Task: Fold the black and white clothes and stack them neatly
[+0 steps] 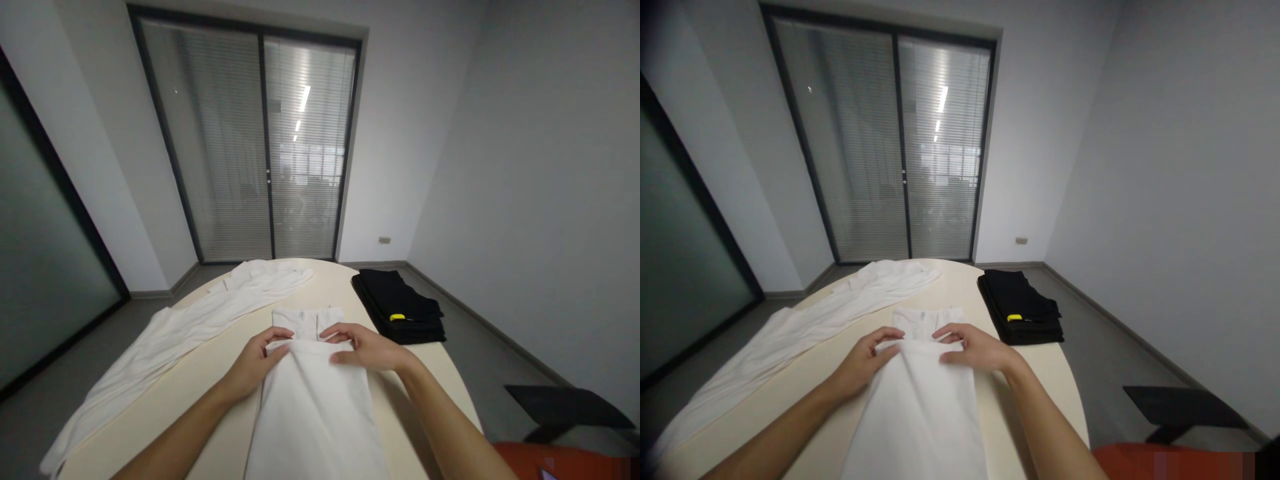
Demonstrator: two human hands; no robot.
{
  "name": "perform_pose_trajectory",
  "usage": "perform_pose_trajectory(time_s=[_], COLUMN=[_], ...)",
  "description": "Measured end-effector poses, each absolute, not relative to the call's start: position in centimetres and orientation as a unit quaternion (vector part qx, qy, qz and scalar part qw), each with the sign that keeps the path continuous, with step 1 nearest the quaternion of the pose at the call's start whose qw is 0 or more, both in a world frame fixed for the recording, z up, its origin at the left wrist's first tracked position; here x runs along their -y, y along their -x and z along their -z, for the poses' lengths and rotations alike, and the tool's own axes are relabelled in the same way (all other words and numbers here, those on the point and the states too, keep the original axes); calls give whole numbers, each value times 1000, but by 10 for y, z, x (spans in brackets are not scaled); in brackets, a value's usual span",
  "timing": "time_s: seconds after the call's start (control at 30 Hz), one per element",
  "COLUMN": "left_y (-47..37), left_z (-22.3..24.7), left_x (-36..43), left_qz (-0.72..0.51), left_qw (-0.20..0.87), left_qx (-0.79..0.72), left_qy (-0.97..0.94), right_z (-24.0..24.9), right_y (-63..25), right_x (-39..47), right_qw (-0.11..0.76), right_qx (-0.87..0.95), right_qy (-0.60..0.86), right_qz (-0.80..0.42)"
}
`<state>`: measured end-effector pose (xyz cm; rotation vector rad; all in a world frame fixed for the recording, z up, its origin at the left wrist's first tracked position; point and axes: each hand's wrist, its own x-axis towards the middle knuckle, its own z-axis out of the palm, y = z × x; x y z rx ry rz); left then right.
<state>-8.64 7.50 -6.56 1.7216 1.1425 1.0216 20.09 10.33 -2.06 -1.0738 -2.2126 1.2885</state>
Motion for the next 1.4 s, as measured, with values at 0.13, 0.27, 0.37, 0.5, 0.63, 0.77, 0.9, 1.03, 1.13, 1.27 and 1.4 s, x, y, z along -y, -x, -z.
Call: perform_pose_trajectory(time_s=[0.13,0.27,0.37,0.5,0.63,0.77,0.9,1.03,1.13,1.27,1.4], left_y=[82,86,90,92,92,95,95,94,94,94,95], left_z=[72,72,69,60,50,48,51,51,50,47,49], left_x=[-76,-73,-70,-67,-64,-64,-65,-63,-61,-58,-60], left_qz=[-370,-348,-314,-310,-328,-318,-302,-270,-244,-223,-258], left_qw=[430,352,308,342,385,408,442,466,486,506,469], left_qx=[-460,-512,-540,-503,-451,-413,-371,-369,-354,-342,-384], left_qy=[-683,-702,-717,-731,-736,-750,-759,-758,-761,-759,-752], right_z=[39,39,31,23,20,19,23,27,27,29,32], right_y=[-201,-197,-195,-196,-197,-196,-195,-194,-193,-192,-188], right_x=[-110,-106,-101,-100,-102,-100,-98,-97,-97,-99,-99], right_qw=[106,69,60,82,139,177,115,51,64,65,84], right_qx=[805,814,814,826,822,788,777,791,799,804,804], right_qy=[478,490,491,421,334,300,381,422,417,408,383], right_qz=[-334,-304,-306,-365,-439,-508,-489,-441,-429,-429,-446])
